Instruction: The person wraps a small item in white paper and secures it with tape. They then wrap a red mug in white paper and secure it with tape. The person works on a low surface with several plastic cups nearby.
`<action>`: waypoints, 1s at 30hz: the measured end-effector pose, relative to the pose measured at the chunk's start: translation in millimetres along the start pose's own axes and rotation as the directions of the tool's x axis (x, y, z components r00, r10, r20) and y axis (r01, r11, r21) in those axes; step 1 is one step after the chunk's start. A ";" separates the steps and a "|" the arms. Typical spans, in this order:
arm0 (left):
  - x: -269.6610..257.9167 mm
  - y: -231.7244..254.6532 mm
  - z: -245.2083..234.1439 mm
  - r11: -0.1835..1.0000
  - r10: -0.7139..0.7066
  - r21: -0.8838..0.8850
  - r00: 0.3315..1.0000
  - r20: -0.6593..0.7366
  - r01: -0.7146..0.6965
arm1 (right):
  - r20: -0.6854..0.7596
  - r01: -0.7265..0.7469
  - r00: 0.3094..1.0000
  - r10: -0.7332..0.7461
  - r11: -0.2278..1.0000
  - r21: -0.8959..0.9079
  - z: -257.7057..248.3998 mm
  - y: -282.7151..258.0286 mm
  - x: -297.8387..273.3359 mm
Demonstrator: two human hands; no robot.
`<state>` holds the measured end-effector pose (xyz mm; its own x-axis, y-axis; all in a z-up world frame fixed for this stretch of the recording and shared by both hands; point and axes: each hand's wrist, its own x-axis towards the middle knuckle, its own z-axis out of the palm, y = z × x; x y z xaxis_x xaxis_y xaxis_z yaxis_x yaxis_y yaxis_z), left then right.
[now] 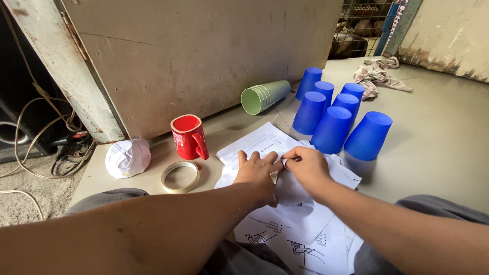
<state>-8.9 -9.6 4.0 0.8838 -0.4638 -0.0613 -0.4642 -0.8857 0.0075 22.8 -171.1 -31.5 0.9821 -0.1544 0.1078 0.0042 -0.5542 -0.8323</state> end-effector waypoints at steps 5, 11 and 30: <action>-1.0 -6.3 7.3 0.998 -0.013 -0.068 0.998 -0.069 0.008 | -0.105 0.118 0.985 -0.134 0.981 -0.154 12.8 -5.6 -18.8; -6.4 -7.0 13.8 0.992 -0.020 -0.129 0.979 -0.202 -0.006 | -0.066 0.348 0.908 -0.413 0.834 -0.428 11.8 -4.1 -46.8; -2.6 -3.5 10.4 0.980 -0.145 -0.156 0.981 -0.130 0.124 | -0.051 0.189 0.980 -0.194 0.977 -0.101 -24.4 -35.5 -47.3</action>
<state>-10.1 -5.1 -6.3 0.9418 -0.3291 0.0680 -0.3358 -0.9289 0.1559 -28.4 -164.0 6.2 0.9517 -0.0851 0.2949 0.1703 -0.6529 -0.7380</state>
